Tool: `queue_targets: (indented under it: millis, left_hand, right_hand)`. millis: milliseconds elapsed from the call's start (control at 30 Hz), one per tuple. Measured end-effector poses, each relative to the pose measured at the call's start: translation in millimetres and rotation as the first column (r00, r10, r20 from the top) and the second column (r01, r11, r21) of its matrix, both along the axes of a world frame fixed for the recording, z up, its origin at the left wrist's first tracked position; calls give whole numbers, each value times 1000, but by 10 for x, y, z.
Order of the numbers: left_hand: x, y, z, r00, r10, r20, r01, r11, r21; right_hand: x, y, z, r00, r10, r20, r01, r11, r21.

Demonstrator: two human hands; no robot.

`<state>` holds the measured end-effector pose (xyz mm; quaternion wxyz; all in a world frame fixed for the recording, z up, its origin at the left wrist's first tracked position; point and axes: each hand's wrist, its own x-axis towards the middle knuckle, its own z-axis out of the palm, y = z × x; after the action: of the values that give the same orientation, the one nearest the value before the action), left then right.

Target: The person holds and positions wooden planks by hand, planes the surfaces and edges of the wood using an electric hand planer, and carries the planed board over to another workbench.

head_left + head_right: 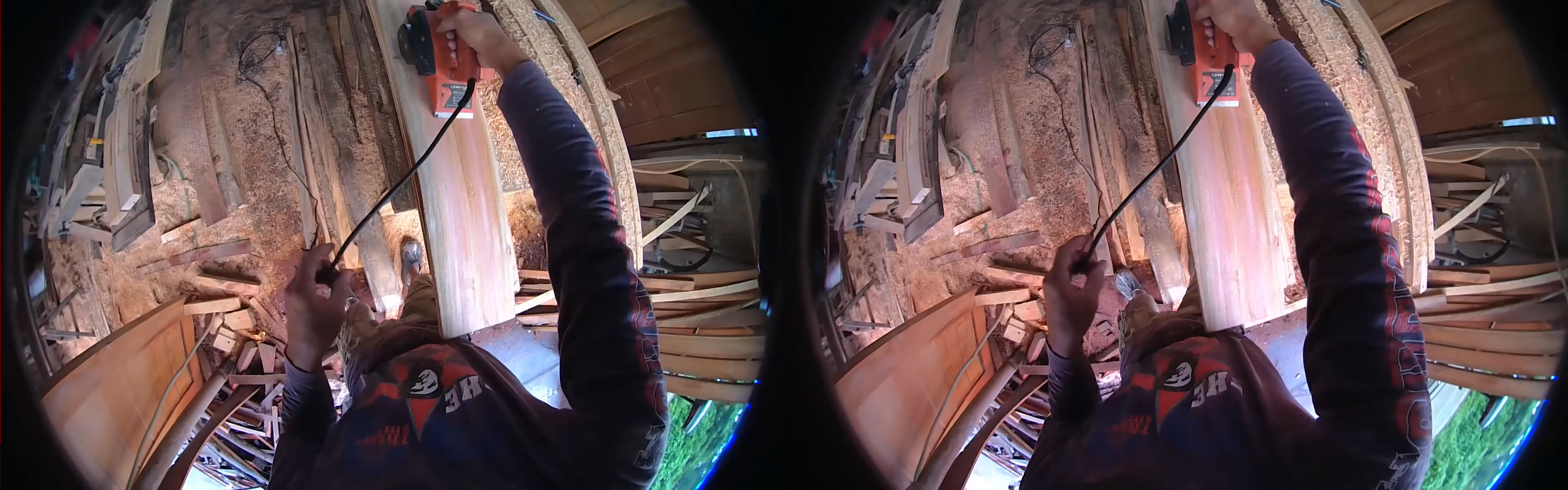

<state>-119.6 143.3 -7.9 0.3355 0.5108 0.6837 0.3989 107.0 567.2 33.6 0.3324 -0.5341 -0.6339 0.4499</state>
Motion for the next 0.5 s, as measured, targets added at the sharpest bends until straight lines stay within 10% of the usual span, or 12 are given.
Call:
queue_targets:
  millis: [67, 200, 500]
  left_hand:
    - [-254, -97, -12, 983, 121, -137, -108, 989, 101]
    - [-741, -235, -270, 975, 99, -198, -71, 987, 141]
    - [-809, -687, -498, 842, -512, 171, 498, 859, 120]
  right_hand:
    - [57, -662, 166, 998, -44, -53, 33, 979, -200]
    - [213, -2357, 370, 965, -14, 262, 30, 998, -58]
    - [176, -4893, 707, 937, -261, 233, 329, 884, -332]
